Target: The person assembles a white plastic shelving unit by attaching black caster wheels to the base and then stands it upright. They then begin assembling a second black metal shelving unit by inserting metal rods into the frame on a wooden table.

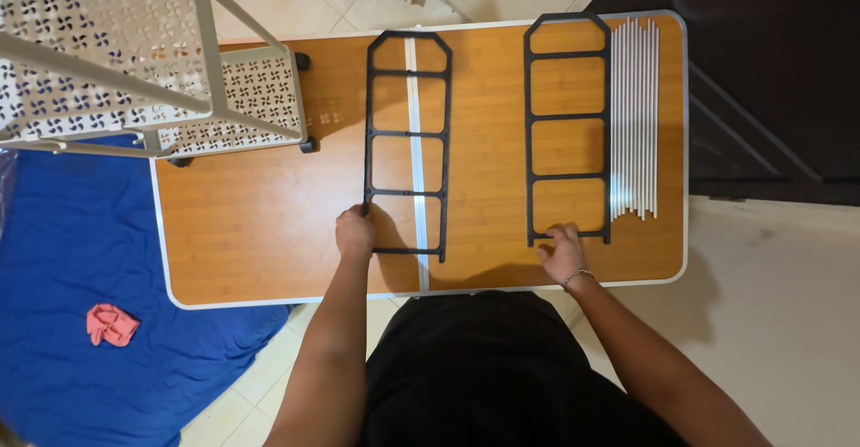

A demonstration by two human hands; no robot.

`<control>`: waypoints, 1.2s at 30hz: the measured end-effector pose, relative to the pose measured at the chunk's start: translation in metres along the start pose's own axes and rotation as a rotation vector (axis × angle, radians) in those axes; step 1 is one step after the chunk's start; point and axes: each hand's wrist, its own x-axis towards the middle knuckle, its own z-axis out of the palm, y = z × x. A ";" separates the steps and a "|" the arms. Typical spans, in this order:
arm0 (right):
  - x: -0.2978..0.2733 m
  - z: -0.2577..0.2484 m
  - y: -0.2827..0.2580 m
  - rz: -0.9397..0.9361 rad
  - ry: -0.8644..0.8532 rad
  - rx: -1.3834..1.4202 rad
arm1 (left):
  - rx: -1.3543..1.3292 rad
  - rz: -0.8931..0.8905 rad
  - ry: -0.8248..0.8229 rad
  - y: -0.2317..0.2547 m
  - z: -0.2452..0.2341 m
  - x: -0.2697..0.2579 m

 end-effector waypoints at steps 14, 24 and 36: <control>0.002 -0.016 -0.016 -0.077 -0.035 -0.098 | 0.248 0.315 0.252 -0.049 0.040 0.050; 0.029 -0.008 -0.068 0.157 -0.097 -0.091 | -0.007 0.566 0.374 -0.001 0.028 -0.037; 0.024 0.019 -0.050 -0.210 0.210 0.200 | -0.194 0.674 0.068 0.040 0.059 -0.064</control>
